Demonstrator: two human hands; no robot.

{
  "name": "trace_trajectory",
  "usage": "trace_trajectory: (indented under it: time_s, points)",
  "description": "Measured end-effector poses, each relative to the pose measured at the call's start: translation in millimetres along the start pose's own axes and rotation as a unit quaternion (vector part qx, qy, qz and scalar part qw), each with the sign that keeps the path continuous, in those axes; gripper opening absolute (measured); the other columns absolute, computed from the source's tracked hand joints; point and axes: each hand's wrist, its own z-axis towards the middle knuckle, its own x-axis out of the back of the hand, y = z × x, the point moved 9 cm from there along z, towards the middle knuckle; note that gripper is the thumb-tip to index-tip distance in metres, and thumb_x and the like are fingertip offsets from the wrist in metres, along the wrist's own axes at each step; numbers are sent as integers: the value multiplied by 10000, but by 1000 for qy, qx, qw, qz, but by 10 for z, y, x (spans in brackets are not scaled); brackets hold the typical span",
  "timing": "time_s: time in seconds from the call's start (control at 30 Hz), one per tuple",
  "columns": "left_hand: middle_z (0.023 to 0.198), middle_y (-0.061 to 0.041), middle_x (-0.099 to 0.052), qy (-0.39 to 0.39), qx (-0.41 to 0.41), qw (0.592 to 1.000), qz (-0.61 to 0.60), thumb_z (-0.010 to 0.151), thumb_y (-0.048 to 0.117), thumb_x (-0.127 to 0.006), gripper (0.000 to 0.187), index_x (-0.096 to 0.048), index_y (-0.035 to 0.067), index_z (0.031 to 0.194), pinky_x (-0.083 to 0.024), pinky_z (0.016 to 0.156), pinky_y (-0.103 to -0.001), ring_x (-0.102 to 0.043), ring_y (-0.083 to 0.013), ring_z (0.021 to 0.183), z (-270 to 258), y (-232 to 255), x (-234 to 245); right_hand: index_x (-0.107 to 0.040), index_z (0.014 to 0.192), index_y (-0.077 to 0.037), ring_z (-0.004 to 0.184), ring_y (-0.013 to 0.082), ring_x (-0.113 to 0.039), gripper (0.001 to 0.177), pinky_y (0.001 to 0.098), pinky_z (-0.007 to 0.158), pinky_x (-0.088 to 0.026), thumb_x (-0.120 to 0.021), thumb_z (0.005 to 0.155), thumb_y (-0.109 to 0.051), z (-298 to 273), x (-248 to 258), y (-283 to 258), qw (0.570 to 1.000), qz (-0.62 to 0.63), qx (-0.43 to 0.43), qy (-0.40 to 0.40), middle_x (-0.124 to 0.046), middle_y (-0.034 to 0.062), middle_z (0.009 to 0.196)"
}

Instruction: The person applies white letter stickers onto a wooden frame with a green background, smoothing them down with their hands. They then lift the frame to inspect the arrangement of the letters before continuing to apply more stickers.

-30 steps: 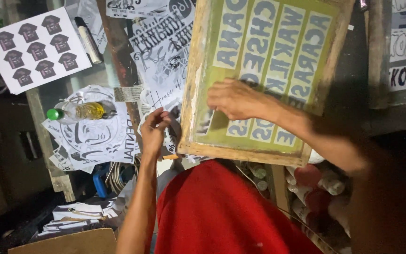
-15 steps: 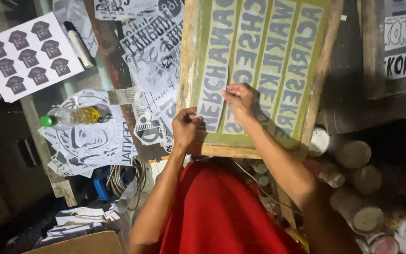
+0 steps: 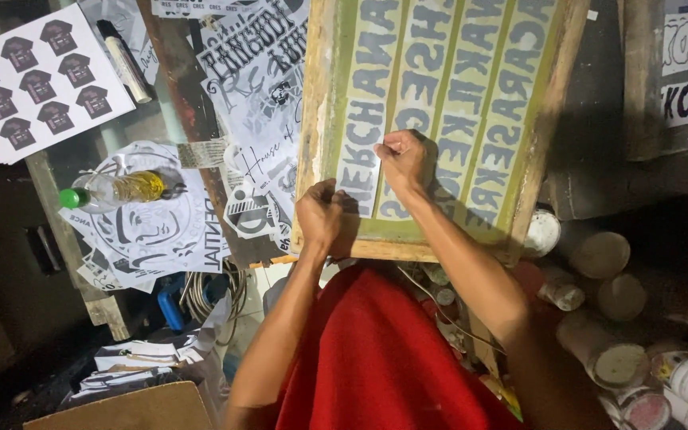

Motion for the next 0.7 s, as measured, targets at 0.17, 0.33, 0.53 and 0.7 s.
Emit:
trace_trajectory:
  time_s: [0.17,0.33,0.53,0.7]
  points:
    - [919,-106,-776,3,-5,1000,25,819,214,-775,249,-797,179,1065,-571,846,-454,-736,-352,960,24,-73,-25,-755,968,-112,729,138,-719,235,267,664,-580,-869,763,-102,29,-17,60,1000,-4,0,4,-727,86,784]
    - [929,-95,-773,9,-5,999,47,823,229,-771,250,-792,200,1070,-569,846,-469,-732,-351,959,21,-85,-4,-758,968,-100,716,145,-722,238,273,658,-580,-866,755,-98,12,11,-3,1000,-12,8,8,-723,87,764]
    - [944,-157,-765,-24,-104,992,73,858,174,-717,196,-796,154,1036,-548,882,-547,-718,-444,957,153,-31,411,-747,948,-72,684,165,-684,222,293,641,-568,-866,763,-38,-140,184,-296,994,-40,102,27,-627,91,711]
    - [1432,-209,-520,-11,-344,930,128,1007,611,-426,494,-761,282,1157,-245,1198,-569,-373,-414,1435,130,723,674,-796,1005,-87,701,219,-702,184,250,611,-540,-867,839,-53,-463,213,-670,967,-105,225,-47,-625,77,765]
